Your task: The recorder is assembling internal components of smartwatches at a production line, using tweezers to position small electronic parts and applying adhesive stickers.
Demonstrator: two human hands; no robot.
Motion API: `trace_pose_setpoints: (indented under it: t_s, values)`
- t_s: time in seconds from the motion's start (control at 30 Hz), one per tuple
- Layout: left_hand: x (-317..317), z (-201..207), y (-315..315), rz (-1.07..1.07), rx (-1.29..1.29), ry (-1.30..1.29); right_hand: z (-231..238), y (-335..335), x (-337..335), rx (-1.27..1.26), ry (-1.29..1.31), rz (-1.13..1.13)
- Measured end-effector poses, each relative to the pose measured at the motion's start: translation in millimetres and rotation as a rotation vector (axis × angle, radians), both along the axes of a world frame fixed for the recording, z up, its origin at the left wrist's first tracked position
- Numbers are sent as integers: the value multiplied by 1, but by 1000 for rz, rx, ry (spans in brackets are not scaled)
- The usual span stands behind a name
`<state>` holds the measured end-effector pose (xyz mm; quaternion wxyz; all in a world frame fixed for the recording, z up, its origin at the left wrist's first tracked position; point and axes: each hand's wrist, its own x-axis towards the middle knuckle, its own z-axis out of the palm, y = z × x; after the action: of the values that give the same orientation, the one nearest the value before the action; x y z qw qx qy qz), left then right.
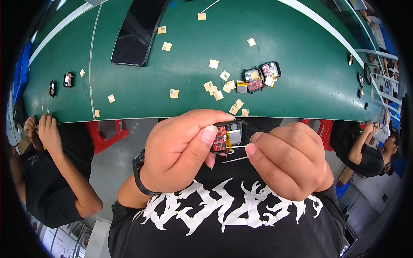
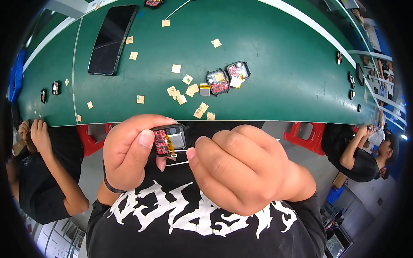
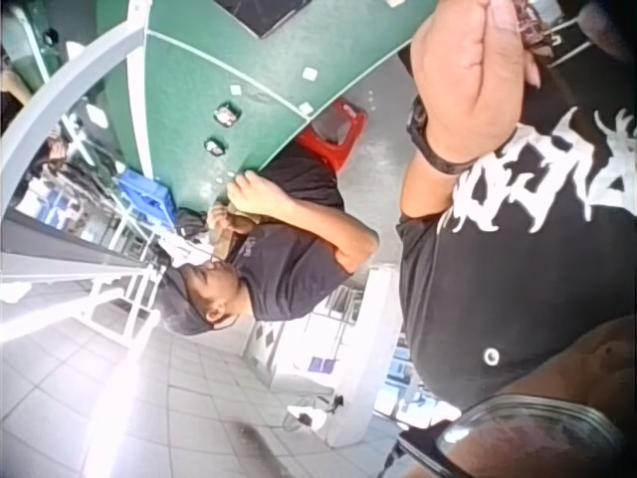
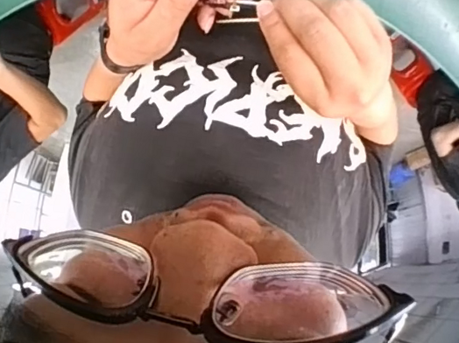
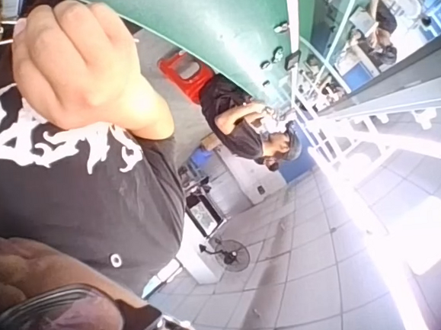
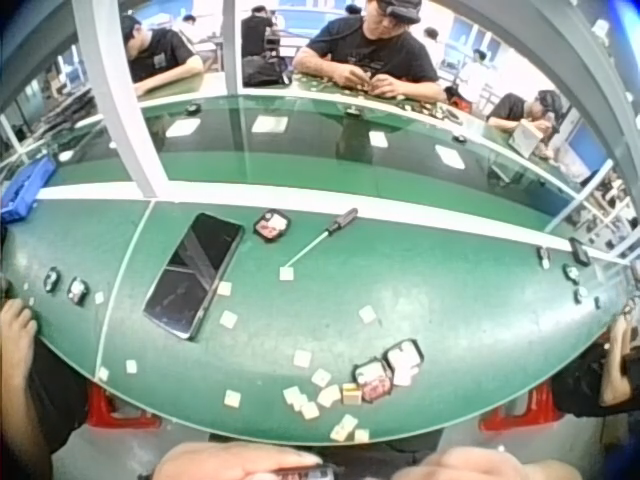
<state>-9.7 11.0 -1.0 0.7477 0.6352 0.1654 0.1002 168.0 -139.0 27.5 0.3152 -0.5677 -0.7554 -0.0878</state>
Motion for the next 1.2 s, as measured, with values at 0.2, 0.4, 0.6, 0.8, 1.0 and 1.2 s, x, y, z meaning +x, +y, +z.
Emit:
trace_pose_setpoints:
  t_s: [0.2,0.4,0.6,0.8,1.0,1.2]
  values:
    - [-2,0,-1,4,49,-13,2,-1,3,-49,51,58]
    - [-2,-2,-4,21,29,3,8,-4,-4,-19,-19,-9]
    - [0,-2,-9,36,8,19,21,-8,-5,-110,-77,-25]
    - [-1,3,-4,13,41,72,21,-12,-5,-70,-129,-97]
    - [-2,6,-6,16,56,63,18,-10,-9,-84,-125,-80]
    - [-4,11,-8,38,20,49,14,-10,-15,-47,-87,-83]
